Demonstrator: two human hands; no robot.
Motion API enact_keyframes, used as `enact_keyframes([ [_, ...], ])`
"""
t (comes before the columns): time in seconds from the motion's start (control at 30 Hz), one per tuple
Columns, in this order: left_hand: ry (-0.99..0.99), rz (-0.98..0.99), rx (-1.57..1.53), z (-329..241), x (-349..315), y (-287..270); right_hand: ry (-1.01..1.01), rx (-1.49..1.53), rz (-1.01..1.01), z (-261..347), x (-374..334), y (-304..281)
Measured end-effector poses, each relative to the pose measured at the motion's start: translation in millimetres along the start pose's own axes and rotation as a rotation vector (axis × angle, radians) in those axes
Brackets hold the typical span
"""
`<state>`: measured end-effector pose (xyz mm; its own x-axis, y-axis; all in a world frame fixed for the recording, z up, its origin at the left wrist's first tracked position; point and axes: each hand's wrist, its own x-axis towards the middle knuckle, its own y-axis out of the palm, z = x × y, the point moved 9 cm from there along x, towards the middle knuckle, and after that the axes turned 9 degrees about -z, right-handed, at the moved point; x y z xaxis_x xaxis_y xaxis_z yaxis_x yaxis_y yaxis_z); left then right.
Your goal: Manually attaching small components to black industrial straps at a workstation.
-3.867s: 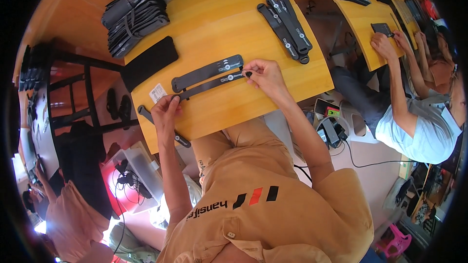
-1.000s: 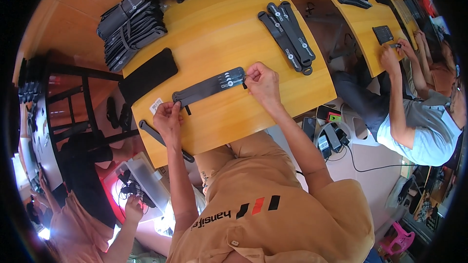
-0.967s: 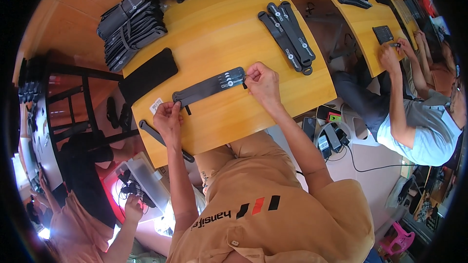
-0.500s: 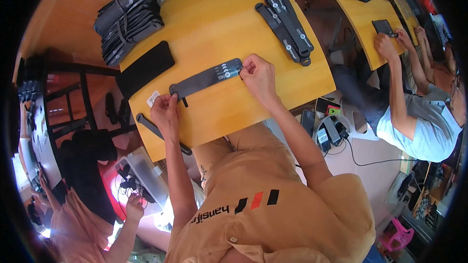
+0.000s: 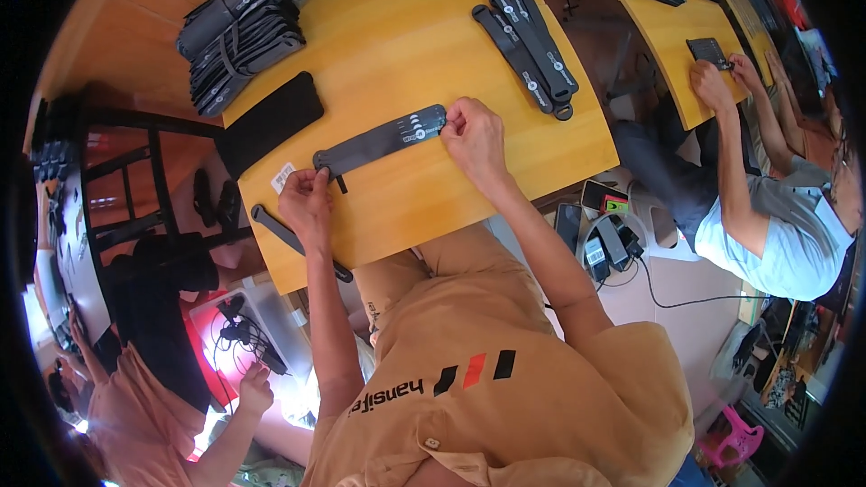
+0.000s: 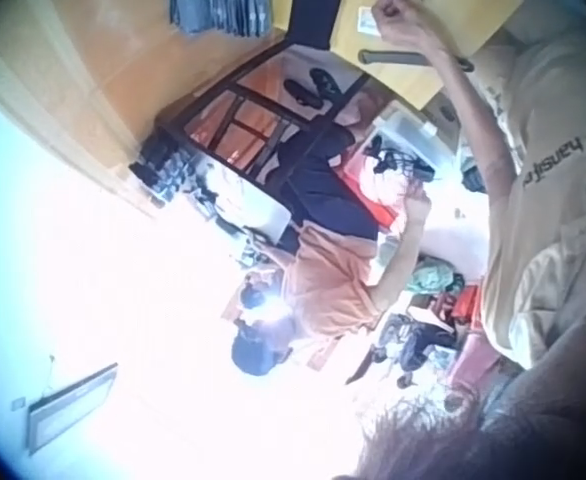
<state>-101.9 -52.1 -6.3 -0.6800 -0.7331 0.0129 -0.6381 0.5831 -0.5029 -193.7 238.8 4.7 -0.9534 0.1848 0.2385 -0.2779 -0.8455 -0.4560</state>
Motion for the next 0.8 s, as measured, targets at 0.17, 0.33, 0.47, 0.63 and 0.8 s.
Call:
enact_keyframes([
  [0.17, 0.039, -0.011, 0.038, -1, 1, -2, 0.019, 0.017, 0.019, -4, 2, 2],
  [0.33, 0.097, -0.055, 0.063, 4, 5, -4, 0.022, 0.001, 0.033, -2, 5, 3],
  [0.47, 0.050, -0.020, -0.033, 2, 2, -7, 0.142, 0.037, 0.083, -10, 5, 0],
  [0.63, 0.294, -0.046, -0.005, -39, -22, -16, -0.302, -0.071, 0.041, 42, -6, -20],
  [0.8, 0.896, 0.251, 0.501, -83, -87, 49, -0.593, -0.223, 0.169, 65, -44, 3],
])
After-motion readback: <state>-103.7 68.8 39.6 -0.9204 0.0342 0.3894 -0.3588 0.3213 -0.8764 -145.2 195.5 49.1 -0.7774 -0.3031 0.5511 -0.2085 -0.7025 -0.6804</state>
